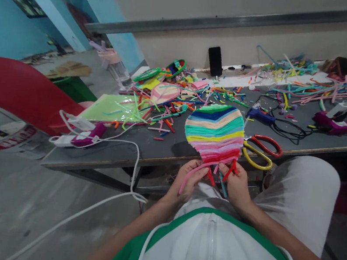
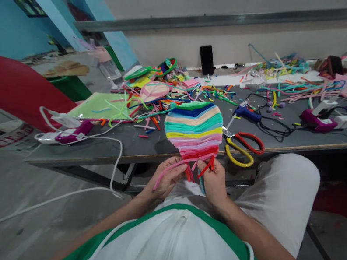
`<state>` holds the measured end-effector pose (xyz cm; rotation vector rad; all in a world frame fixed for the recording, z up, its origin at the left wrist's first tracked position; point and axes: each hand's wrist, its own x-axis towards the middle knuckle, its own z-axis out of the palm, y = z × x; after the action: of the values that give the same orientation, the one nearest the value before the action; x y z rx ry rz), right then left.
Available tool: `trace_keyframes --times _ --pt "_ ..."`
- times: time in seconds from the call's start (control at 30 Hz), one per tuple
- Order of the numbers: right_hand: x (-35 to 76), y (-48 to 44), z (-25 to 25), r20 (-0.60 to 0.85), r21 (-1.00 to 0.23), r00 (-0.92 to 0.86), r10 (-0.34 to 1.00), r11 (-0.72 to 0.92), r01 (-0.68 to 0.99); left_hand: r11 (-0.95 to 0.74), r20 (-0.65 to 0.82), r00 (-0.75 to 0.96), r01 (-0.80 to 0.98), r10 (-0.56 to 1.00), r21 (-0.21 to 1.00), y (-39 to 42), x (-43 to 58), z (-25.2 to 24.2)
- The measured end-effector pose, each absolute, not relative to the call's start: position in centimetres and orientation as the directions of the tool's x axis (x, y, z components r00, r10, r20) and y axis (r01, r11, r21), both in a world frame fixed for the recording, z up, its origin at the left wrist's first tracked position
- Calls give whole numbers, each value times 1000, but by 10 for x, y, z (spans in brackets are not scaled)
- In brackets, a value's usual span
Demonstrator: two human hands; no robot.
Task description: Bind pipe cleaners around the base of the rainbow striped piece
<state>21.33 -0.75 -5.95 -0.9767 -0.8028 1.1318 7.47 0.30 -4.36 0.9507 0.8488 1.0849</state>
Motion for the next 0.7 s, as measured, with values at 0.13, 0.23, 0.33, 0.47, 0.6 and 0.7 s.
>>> trace_keyframes --times 0.13,0.23,0.33,0.47,0.6,0.7 --pt "212 -6 -60 -31 -894 235 972 78 -440 190 -100 292 -296 951 936 4 73 -45" --pt "212 -6 -59 -90 -875 223 971 30 -483 185 -101 281 -291 954 939 5 74 -45" --pt "212 -5 -59 -131 -864 222 966 -1 -503 187 -87 308 -312 947 931 4 75 -43" --pt "212 -5 -59 -160 -855 221 962 -23 -517 177 -49 335 -365 941 914 3 76 -43" --pt "211 -5 -59 -165 -856 241 956 -18 -516 226 -80 345 -409 935 884 4 77 -48" --pt "212 -6 -56 -185 -856 241 953 -36 -516 279 -135 346 -408 928 869 5 77 -48"
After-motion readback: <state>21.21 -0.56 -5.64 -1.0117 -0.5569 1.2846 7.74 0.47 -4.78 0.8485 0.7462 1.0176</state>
